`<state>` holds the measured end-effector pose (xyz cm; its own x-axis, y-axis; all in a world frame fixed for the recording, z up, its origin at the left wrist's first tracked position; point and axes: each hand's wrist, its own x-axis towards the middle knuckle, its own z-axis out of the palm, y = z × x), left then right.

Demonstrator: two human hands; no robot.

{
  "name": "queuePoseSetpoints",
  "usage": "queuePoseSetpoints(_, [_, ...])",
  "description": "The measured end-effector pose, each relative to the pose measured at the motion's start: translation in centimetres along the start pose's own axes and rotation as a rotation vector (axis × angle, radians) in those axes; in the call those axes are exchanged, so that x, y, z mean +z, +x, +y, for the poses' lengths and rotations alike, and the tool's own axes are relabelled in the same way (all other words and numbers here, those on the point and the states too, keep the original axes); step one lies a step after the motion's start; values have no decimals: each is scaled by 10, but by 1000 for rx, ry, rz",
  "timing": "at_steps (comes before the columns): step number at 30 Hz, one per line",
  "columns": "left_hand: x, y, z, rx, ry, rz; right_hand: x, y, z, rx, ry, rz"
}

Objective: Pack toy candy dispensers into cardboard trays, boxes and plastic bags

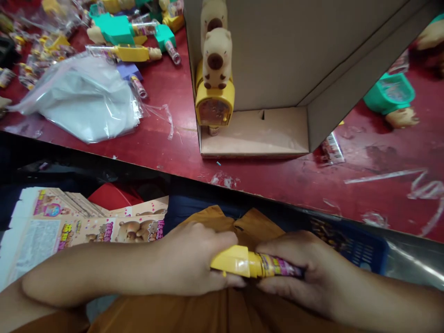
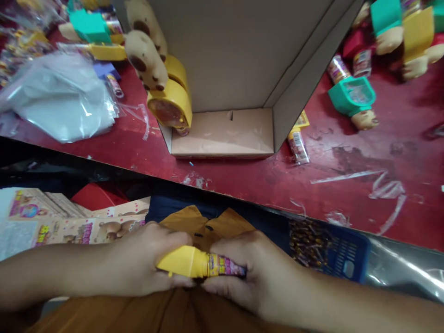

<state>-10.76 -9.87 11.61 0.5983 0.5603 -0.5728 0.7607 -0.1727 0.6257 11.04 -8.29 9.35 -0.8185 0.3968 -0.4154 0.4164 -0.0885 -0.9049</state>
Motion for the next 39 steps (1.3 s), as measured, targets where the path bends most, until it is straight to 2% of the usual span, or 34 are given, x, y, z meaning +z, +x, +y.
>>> queuePoseSetpoints(3, [1,-1,0,4,117,50,-1,0,-3,10,-53,40])
queuePoseSetpoints(6, [4,-3,6,7,286,84,1,-1,-4,81,-120,61])
queuePoseSetpoints(9, [7,-2,9,19,423,55,5,1,1,218,-6,-11])
queuePoseSetpoints(12, [11,1,3,39,347,35,5,8,10,362,310,-114])
queuePoseSetpoints(15, [14,5,-5,-17,256,89,-1,13,13,419,574,-104])
queuePoseSetpoints(17, [13,6,-8,-8,273,109,-7,16,10,433,579,-126])
queuePoseSetpoints(21, [11,7,-8,83,355,80,-10,17,6,436,429,-159])
queuePoseSetpoints(24, [13,8,-7,57,317,52,-7,19,9,474,528,-132])
queuePoseSetpoints(26, [13,9,-7,29,300,45,-9,20,9,503,560,-183])
queuePoseSetpoints(28, [10,9,-7,26,299,65,-13,18,7,448,449,-218])
queuePoseSetpoints(29, [8,9,-8,28,291,80,-16,16,5,379,311,-187])
queuePoseSetpoints(30, [5,10,-8,22,275,93,-18,13,4,269,123,-108])
queuePoseSetpoints(33, [-2,11,-12,7,220,100,-18,3,5,-192,-566,268])
queuePoseSetpoints(34, [-3,12,-13,23,227,101,-16,0,6,-318,-726,357])
queuePoseSetpoints(35, [-2,13,-14,54,254,108,-14,-2,8,-394,-802,394])
queuePoseSetpoints(36, [-1,14,-16,92,295,122,-11,-3,10,-399,-788,377])
queuePoseSetpoints(37, [1,15,-17,129,339,138,-9,-3,12,-330,-696,317])
queuePoseSetpoints(39, [4,16,-18,176,411,179,-7,0,13,-77,-351,150])
